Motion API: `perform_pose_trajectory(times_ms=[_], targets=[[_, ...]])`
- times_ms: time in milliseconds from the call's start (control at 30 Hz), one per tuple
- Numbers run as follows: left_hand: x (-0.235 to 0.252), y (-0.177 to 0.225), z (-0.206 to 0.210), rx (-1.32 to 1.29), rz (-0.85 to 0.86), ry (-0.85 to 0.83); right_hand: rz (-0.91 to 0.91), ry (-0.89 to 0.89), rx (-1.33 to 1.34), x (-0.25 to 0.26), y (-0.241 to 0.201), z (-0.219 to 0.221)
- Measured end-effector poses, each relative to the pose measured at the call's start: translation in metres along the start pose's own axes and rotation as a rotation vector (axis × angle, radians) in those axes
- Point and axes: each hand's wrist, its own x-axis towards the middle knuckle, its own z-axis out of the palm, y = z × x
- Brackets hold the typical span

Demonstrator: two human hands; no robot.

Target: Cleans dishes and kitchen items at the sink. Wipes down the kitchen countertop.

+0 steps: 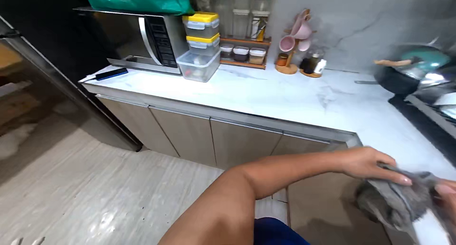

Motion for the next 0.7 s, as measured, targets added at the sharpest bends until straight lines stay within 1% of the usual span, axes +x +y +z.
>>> perform_pose_trajectory(times_ms=[67, 100, 167, 200, 233, 267, 300, 333, 367, 433, 500, 533, 600, 633, 700], targets=[[-0.022, -0.004, -0.042, 0.035, -0.112, 0.062, 0.104, -0.061, 0.113, 0.024, 0.003, 0.044], [-0.031, -0.004, -0.061, 0.058, -0.172, 0.055, 0.129, -0.085, 0.104, 0.035, -0.001, 0.07], [-0.048, -0.003, -0.095, 0.13, -0.285, -0.036, 0.112, -0.111, -0.026, 0.059, -0.009, 0.119], [-0.056, -0.005, -0.111, 0.187, -0.31, -0.069, 0.088, -0.148, -0.085, 0.073, -0.011, 0.137], [-0.064, -0.01, -0.127, 0.231, -0.325, -0.064, 0.074, -0.204, -0.119, 0.09, -0.012, 0.148], [-0.07, -0.015, -0.142, 0.255, -0.341, -0.024, 0.073, -0.276, -0.138, 0.107, -0.014, 0.154], [-0.076, -0.02, -0.157, 0.264, -0.357, 0.037, 0.076, -0.335, -0.146, 0.126, -0.015, 0.157], [-0.08, -0.024, -0.172, 0.261, -0.373, 0.102, 0.076, -0.354, -0.138, 0.143, -0.014, 0.158], [-0.081, -0.028, -0.187, 0.255, -0.385, 0.159, 0.082, -0.338, -0.12, 0.161, -0.011, 0.159], [-0.079, -0.029, -0.215, 0.251, -0.476, 0.25, 0.127, -0.293, -0.045, 0.196, -0.003, 0.159], [-0.073, -0.027, -0.239, 0.275, -0.569, 0.395, 0.188, -0.247, 0.064, 0.23, 0.008, 0.151], [-0.069, -0.027, -0.252, 0.302, -0.602, 0.47, 0.196, -0.19, 0.105, 0.246, 0.012, 0.145], [-0.061, -0.03, -0.279, 0.423, -0.614, 0.584, 0.149, -0.118, 0.183, 0.275, 0.01, 0.131], [-0.056, -0.029, -0.29, 0.461, -0.619, 0.635, 0.089, -0.126, 0.216, 0.285, 0.01, 0.124], [-0.05, -0.03, -0.301, 0.402, -0.644, 0.739, -0.06, -0.22, 0.246, 0.294, 0.016, 0.111]])
